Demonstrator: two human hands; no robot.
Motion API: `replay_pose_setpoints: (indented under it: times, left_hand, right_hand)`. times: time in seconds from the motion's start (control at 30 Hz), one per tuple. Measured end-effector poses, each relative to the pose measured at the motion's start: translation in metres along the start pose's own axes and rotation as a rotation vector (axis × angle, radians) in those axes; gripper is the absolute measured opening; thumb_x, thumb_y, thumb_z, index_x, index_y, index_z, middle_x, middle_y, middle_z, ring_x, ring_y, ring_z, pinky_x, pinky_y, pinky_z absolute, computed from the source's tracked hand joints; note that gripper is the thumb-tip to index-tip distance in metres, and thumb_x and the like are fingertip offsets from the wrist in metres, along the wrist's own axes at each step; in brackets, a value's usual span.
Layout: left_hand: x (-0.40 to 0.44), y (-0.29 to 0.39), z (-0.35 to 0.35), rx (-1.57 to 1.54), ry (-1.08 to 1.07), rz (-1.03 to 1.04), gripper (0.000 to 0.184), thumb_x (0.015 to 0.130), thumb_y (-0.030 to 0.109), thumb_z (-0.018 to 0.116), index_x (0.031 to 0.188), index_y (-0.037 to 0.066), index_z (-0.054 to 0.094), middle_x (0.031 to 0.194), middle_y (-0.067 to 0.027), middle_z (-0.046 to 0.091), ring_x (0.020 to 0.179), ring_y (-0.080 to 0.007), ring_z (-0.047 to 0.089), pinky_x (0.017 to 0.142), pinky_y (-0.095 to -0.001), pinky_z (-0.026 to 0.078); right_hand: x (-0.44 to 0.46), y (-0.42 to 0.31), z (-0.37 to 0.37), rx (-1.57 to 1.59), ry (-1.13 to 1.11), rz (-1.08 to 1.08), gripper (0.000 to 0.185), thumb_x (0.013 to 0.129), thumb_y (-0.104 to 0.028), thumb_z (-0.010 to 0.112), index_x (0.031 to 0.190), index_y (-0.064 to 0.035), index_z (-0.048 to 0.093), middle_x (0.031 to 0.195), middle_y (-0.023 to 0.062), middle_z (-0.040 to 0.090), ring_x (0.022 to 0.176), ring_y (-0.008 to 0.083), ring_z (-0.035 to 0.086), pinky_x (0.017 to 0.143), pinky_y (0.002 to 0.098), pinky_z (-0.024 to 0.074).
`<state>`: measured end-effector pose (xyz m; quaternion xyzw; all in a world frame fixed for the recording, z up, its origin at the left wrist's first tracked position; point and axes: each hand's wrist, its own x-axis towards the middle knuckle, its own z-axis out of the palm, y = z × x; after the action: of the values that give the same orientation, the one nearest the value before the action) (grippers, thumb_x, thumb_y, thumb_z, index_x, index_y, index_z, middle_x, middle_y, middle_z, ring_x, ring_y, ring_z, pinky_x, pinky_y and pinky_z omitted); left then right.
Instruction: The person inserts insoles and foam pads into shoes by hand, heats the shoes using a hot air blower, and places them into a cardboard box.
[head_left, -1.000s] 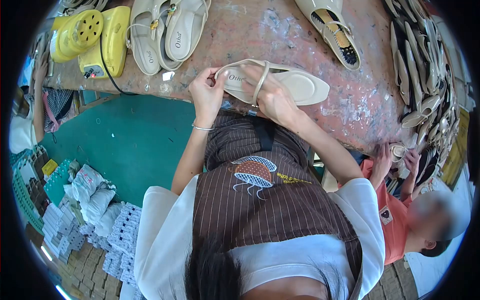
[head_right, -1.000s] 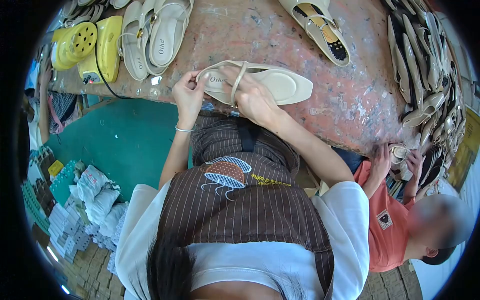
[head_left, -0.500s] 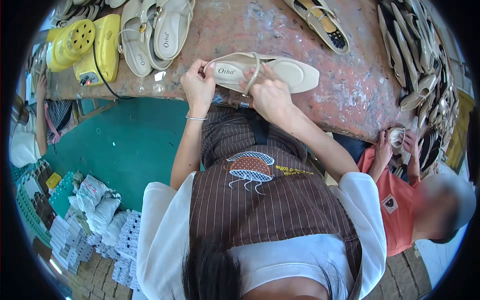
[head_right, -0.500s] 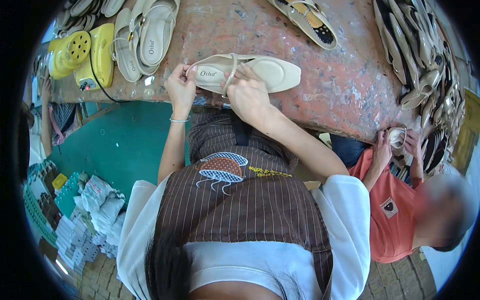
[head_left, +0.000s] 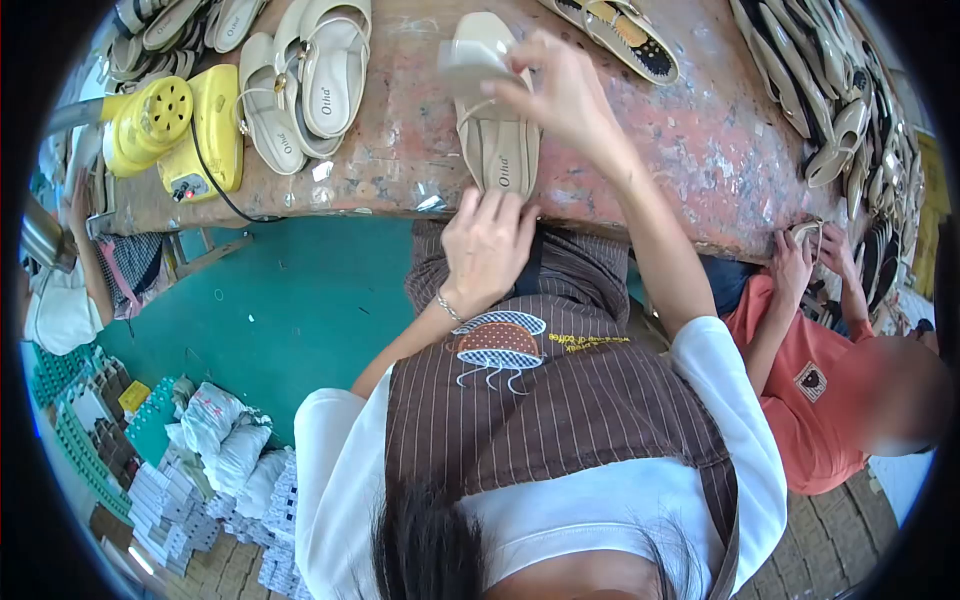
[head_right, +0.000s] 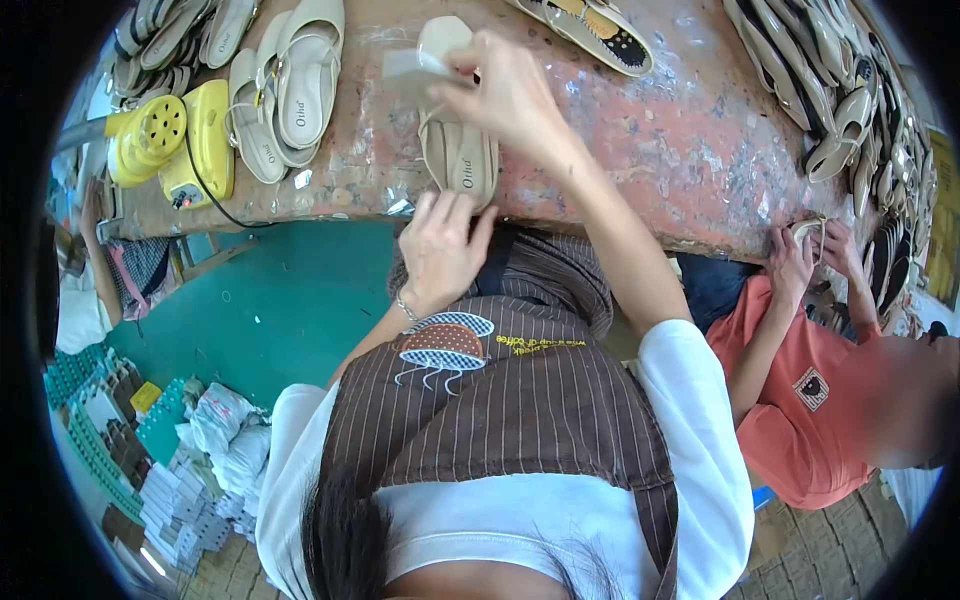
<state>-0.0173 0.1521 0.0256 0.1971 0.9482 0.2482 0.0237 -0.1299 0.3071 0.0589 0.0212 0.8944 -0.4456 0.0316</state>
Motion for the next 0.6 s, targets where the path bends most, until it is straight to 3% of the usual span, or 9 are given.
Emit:
replay_pose_setpoints:
  times: [0.03,0.1,0.17,0.23,0.33,0.4,0.6]
  left_hand:
    - [0.003,0.000,0.007,0.011,0.167,0.172,0.027,0.082,0.024,0.064,0.100,0.005,0.065,0.099,-0.0158,0.068,0.093,-0.0317,0.062,0.078,-0.0389,0.050]
    - [0.003,-0.014,0.050,0.060,0.183,0.203,0.028,0.082,0.024,0.063,0.103,0.004,0.064,0.106,-0.0164,0.066,0.098,-0.0323,0.059,0.083,-0.0407,0.047]
    - [-0.007,-0.036,0.103,0.161,0.190,0.277,0.033,0.082,0.023,0.062,0.109,0.004,0.064,0.119,-0.0177,0.061,0.109,-0.0336,0.054,0.093,-0.0444,0.042]
    - [-0.004,-0.038,0.110,0.210,0.190,0.325,0.035,0.083,0.023,0.061,0.111,0.003,0.064,0.125,-0.0183,0.058,0.114,-0.0342,0.051,0.098,-0.0463,0.039]
    - [-0.003,-0.024,0.057,0.134,-0.131,0.217,0.043,0.083,0.021,0.059,0.121,0.001,0.059,0.133,-0.0180,0.053,0.119,-0.0371,0.048,0.103,-0.0542,0.032]
    - [0.004,-0.023,0.045,0.109,-0.232,0.184,0.046,0.083,0.021,0.059,0.125,0.001,0.058,0.135,-0.0179,0.051,0.121,-0.0381,0.047,0.105,-0.0568,0.029]
    - [0.004,-0.020,0.046,0.091,-0.083,0.184,0.049,0.085,0.025,0.056,0.128,0.001,0.056,0.133,-0.0211,0.052,0.127,-0.0415,0.042,0.106,-0.0568,0.030]
  right_hand:
    - [-0.021,-0.010,-0.001,-0.156,-0.020,-0.087,0.017,0.074,-0.004,0.065,0.090,-0.0008,0.064,0.104,0.0143,0.067,0.085,0.0317,0.065,0.100,0.0450,0.0437]
    - [-0.058,-0.015,0.004,-0.420,-0.054,-0.237,0.028,0.072,-0.004,0.066,0.100,-0.0021,0.061,0.110,0.0153,0.066,0.093,0.0323,0.067,0.108,0.0487,0.0387]
    - [-0.087,-0.012,0.027,-0.515,0.016,-0.217,0.026,0.072,-0.006,0.066,0.098,-0.0019,0.062,0.108,0.0147,0.065,0.091,0.0327,0.067,0.105,0.0481,0.0413]
    - [-0.091,0.000,0.040,-0.608,0.100,-0.188,0.025,0.072,-0.008,0.065,0.096,-0.0018,0.062,0.106,0.0142,0.065,0.089,0.0330,0.067,0.102,0.0475,0.0439]
    - [-0.083,0.013,0.058,-0.586,0.226,-0.245,0.043,0.070,-0.003,0.065,0.113,-0.0025,0.062,0.119,0.0146,0.064,0.106,0.0323,0.063,0.107,0.0519,0.0380]
    - [-0.066,0.019,0.062,-0.581,0.273,-0.268,0.049,0.070,-0.001,0.065,0.118,-0.0028,0.061,0.123,0.0147,0.063,0.112,0.0321,0.062,0.109,0.0533,0.0361]
    - [-0.040,0.015,0.057,-0.559,0.267,-0.373,0.041,0.077,-0.003,0.059,0.117,-0.0008,0.062,0.122,0.0149,0.062,0.112,0.0334,0.060,0.109,0.0480,0.0374]
